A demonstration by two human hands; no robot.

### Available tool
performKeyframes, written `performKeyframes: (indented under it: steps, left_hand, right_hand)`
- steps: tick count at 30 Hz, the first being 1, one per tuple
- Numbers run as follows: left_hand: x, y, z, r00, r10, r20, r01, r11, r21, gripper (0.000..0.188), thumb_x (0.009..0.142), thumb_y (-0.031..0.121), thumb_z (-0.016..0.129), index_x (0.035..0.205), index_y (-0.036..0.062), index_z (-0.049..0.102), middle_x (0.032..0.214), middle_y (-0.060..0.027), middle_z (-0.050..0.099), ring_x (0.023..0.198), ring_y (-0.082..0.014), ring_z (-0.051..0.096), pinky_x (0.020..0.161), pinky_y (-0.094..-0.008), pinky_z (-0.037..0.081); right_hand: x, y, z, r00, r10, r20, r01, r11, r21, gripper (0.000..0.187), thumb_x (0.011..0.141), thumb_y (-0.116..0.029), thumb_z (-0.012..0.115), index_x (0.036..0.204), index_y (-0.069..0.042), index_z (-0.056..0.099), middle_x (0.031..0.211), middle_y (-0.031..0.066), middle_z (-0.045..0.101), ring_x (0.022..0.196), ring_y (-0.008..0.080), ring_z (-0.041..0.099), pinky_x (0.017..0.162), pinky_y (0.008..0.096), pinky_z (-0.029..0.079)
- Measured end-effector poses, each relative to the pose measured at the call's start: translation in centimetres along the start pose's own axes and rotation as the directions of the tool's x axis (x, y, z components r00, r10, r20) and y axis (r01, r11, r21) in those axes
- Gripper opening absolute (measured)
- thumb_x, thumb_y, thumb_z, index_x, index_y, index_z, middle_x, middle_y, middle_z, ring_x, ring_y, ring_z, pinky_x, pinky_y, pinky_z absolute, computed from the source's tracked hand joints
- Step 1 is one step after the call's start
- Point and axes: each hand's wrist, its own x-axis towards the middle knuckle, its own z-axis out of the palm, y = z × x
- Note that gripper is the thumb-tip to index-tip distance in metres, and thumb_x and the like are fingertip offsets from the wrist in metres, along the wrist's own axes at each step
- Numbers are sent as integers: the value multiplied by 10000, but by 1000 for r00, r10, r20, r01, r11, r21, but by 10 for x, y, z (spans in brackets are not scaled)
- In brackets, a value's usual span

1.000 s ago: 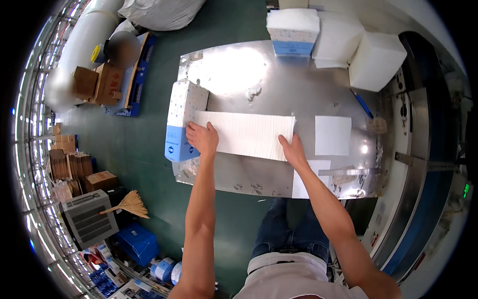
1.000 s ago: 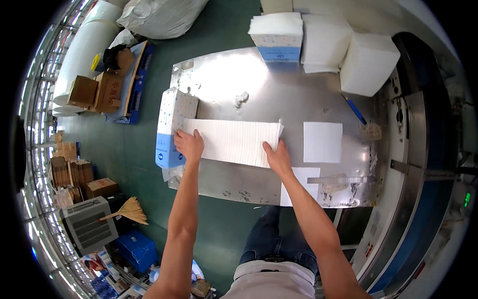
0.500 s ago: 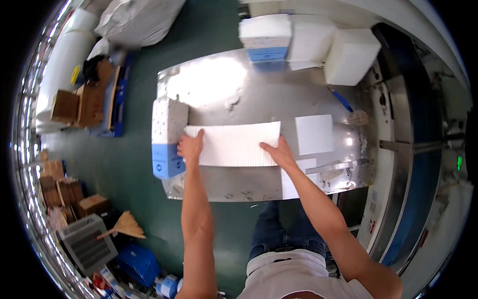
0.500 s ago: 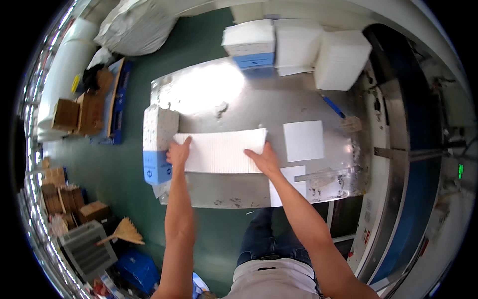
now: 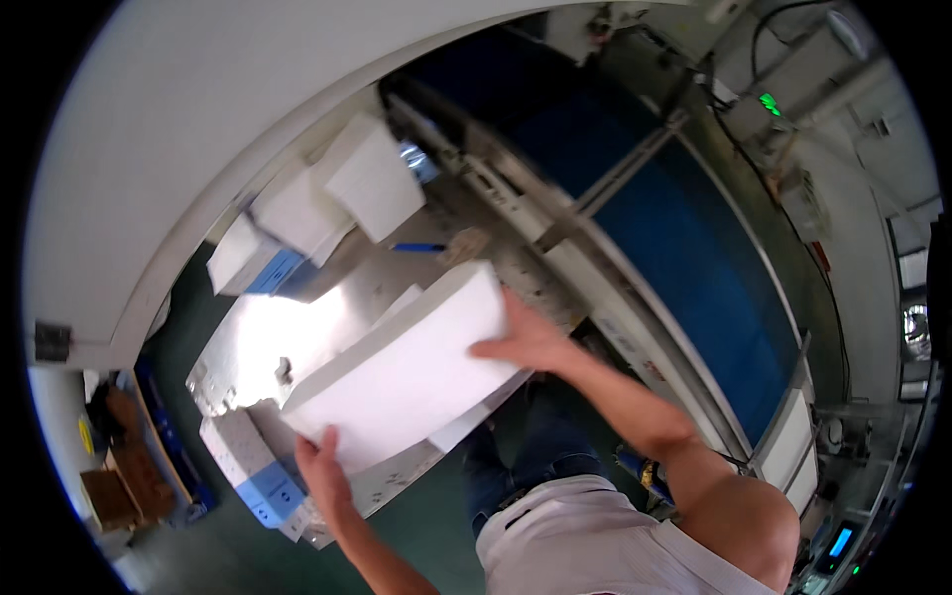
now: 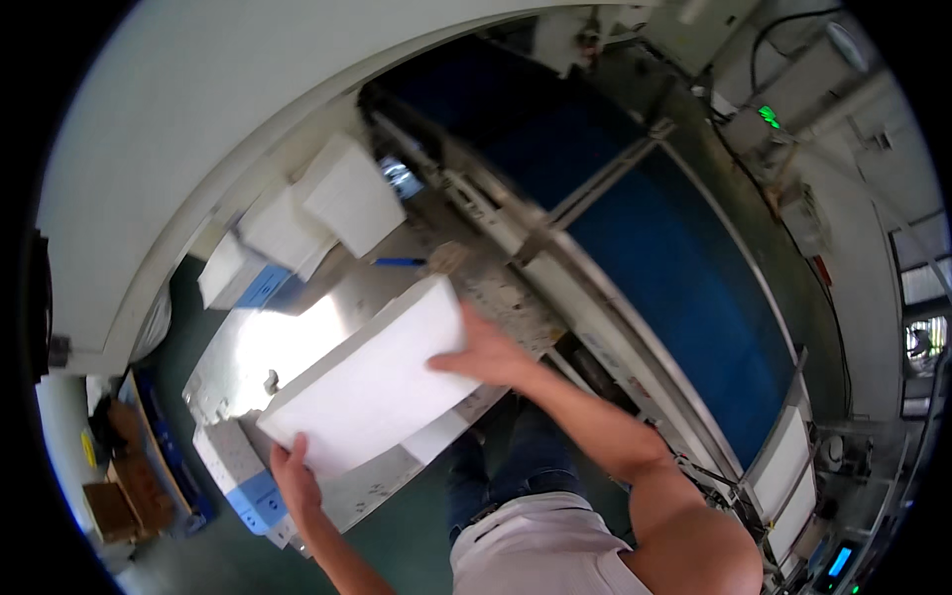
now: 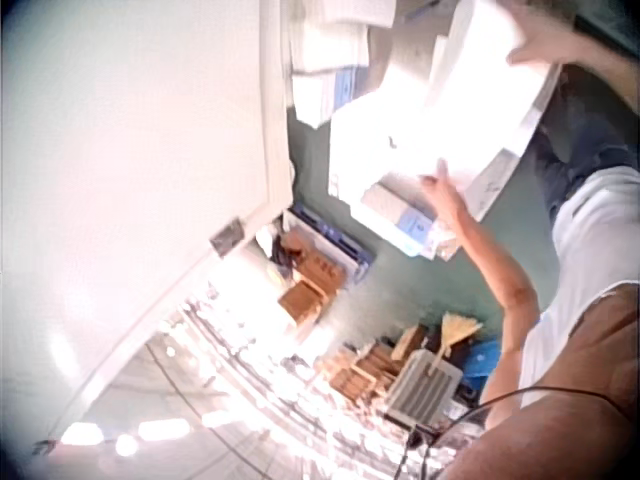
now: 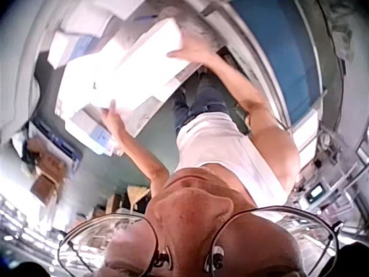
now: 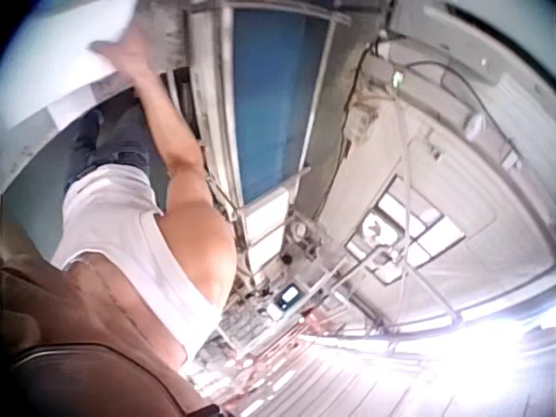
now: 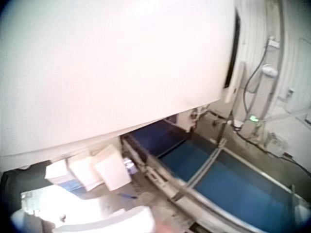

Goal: The person measures stacks of white paper sheets using a ruler on a metal workbench and then places the stacks onto a conveyor belt.

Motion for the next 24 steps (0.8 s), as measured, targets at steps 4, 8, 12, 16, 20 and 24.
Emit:
performKeyframes:
  steps: [4,8,12,16,20,24]
  left_hand:
    - [-55,32,222,960,10,280,19,995,-101,667,929,-5,722,1523,-12,420,1440,-150,590,1297,-244,587,1094,-385,494]
    - [-118,29,437,809,-9,588,125,980,-157,666,935,19,741,1499,-32,391,1455,-174,560,1323,-265,569,1129,-379,456]
    - [-172,-5,578,808,-179,561,249,967,-49,721,919,83,782,1479,-57,350,1476,-206,523,1360,-290,525,1136,-383,423]
    - [-185,-79,642,862,-379,338,429,899,-86,721,887,51,799,1426,-77,338,1446,-247,525,1315,-331,555,1135,-397,423]
    - [-193,-125,667,828,-528,188,548,833,-78,641,880,22,778,1370,-103,385,1424,-265,554,1261,-356,600,1093,-408,478]
    - [-204,-167,682,753,-639,160,608,767,205,562,978,218,687,1421,-33,449,1433,-211,588,1235,-351,619,1065,-445,491]
  right_hand:
    - [-91,1,-233,954,66,-294,-63,998,22,1020,756,-257,919,1590,-36,374,1464,169,565,1346,290,550,1174,425,418]
    - [-177,41,-420,814,49,-578,-121,989,-88,984,785,-131,874,1611,-25,348,1500,148,546,1379,254,523,1177,377,400]
    - [-192,82,-532,854,134,-502,-243,957,-158,995,783,-146,849,1633,-75,335,1483,130,565,1355,258,533,1172,390,391]
    - [-148,170,-559,935,128,-330,-227,932,-282,1070,743,-269,905,1627,-61,340,1506,177,548,1397,276,510,1178,363,385]
    - [-110,244,-546,952,244,-182,-291,904,-313,1125,726,-300,899,1650,-68,300,1577,221,486,1447,335,471,1191,363,372]
    - [-117,294,-542,906,376,-194,-423,817,-393,1141,706,-325,886,1655,-97,294,1559,230,507,1456,365,466,1198,389,368]
